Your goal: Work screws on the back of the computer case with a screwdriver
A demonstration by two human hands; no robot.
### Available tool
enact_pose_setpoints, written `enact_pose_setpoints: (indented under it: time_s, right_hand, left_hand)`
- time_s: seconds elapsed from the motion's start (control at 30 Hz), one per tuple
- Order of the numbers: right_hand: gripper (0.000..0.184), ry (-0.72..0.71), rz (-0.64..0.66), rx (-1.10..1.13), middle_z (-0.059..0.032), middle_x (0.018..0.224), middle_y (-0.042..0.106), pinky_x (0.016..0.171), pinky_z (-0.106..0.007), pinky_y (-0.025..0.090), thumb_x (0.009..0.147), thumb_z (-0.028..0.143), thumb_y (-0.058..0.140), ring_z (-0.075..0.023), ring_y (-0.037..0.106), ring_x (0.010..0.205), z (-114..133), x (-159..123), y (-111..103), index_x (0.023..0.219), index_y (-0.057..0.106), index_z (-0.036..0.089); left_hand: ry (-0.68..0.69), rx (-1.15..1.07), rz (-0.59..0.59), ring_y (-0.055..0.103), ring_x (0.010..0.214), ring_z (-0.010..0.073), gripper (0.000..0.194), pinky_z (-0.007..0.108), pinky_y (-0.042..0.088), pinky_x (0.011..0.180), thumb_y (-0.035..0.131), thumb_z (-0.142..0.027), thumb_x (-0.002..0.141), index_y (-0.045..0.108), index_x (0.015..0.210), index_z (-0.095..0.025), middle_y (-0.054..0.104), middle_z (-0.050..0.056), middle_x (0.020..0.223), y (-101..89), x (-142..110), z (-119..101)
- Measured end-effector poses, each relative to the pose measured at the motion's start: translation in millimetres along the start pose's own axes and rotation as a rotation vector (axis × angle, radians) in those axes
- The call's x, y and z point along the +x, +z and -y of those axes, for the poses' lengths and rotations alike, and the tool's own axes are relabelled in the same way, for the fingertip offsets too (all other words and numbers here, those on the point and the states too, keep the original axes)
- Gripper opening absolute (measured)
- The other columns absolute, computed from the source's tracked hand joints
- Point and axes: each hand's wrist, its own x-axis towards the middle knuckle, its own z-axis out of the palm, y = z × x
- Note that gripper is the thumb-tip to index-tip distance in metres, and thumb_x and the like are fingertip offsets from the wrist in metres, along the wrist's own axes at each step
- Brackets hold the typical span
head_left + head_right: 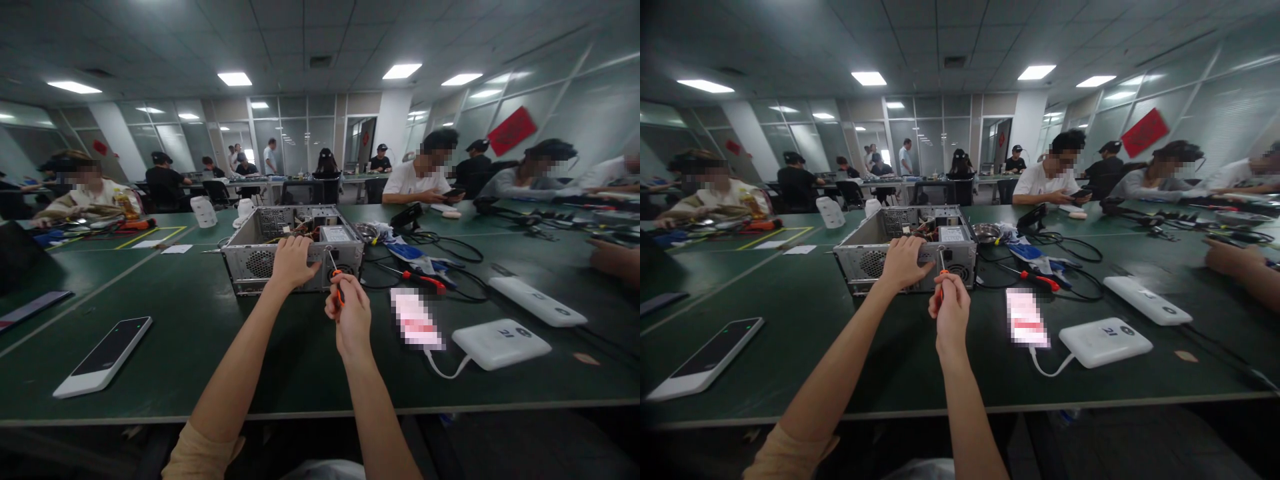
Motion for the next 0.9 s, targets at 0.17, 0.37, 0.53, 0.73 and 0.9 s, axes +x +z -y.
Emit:
enact_pose_setpoints:
  time_s: [0.17,0.37,0.53,0.73,0.9]
  right_hand:
    - [0.018,-0.021,0.022,-0.051,0.0081,0.061,0.047,0.039,-0.018,0.026,0.076,0.039,0.062,-0.0052,0.040,0.043,6,-3,-13,0.080,0.059,0.022]
    - [0.047,-0.133,0.000,-0.456,0.0043,0.078,0.062,0.048,-0.022,0.041,0.083,0.043,0.063,-0.0118,0.055,0.059,9,-4,-71,0.125,0.054,0.024]
    - [0.057,-0.170,-0.057,-0.752,-0.0063,0.100,0.069,0.069,-0.035,0.053,0.087,0.042,0.054,-0.0192,0.065,0.079,-7,0,-114,0.140,0.049,0.021]
    - [0.046,-0.227,-0.030,-1.000,-0.0148,0.120,0.068,0.096,-0.048,0.049,0.090,0.035,0.042,-0.0275,0.065,0.108,-12,-6,-112,0.129,0.059,0.017]
    - [0.042,-0.220,0.001,-1.165,-0.0158,0.119,0.070,0.096,-0.047,0.049,0.094,0.036,0.040,-0.0301,0.066,0.110,-7,-12,-104,0.124,0.063,0.016]
  left_hand:
    - [0.006,-0.005,-0.004,0.055,0.113,0.0330,0.044,0.046,0.039,0.101,0.064,-0.043,0.086,0.061,0.121,-0.017,0.066,0.014,0.120,1.3,0,1]
    - [0.018,-0.005,0.007,0.055,0.115,0.0328,0.045,0.046,0.039,0.103,0.062,-0.042,0.087,0.059,0.126,-0.020,0.065,0.013,0.121,2.3,-1,3]
    - [0.031,-0.036,-0.153,0.042,0.137,0.0330,0.058,0.049,0.029,0.115,0.059,-0.035,0.089,0.047,0.144,-0.019,0.049,0.015,0.148,8.3,-21,-2]
    - [0.305,-0.088,0.007,0.059,0.115,0.0266,0.031,0.044,0.043,0.102,0.043,-0.025,0.098,0.067,0.117,-0.023,0.066,0.012,0.117,23.7,-45,-31]
    - [0.348,-0.109,0.296,0.067,0.103,0.0222,0.033,0.034,0.055,0.080,0.043,-0.023,0.100,0.065,0.124,-0.022,0.067,0.009,0.120,44.9,-52,-55]
